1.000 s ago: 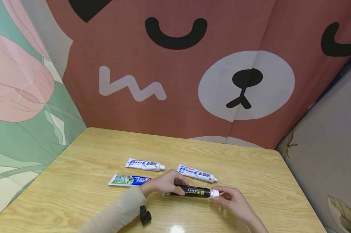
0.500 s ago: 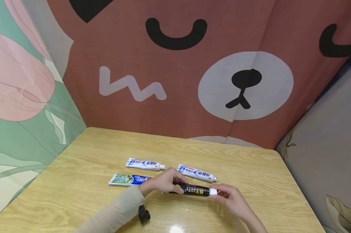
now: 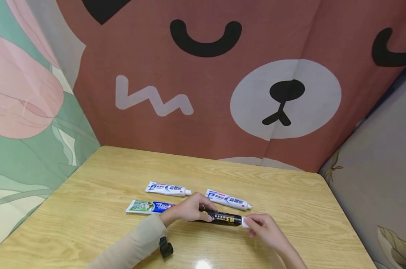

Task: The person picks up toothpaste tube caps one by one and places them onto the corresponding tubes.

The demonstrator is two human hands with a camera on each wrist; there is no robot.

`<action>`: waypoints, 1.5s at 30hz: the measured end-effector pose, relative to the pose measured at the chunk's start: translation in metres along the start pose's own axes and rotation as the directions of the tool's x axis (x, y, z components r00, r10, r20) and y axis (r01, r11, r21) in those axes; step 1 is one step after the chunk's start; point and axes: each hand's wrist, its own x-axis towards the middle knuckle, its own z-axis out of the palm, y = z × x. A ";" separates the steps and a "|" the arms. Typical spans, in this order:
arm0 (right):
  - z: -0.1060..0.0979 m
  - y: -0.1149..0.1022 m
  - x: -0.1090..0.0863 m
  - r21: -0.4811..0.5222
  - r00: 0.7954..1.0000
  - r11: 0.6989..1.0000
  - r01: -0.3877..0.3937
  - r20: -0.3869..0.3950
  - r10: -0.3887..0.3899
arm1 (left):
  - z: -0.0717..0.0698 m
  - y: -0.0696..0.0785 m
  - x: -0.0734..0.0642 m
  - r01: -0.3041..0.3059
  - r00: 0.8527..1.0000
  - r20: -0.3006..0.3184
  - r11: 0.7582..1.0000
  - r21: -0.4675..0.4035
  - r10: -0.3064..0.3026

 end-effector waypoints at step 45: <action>-0.001 -0.014 0.000 0.044 0.996 0.998 0.034 -0.079 -0.030 | -0.004 0.001 -0.002 0.032 0.999 -0.032 0.990 -0.134 -0.037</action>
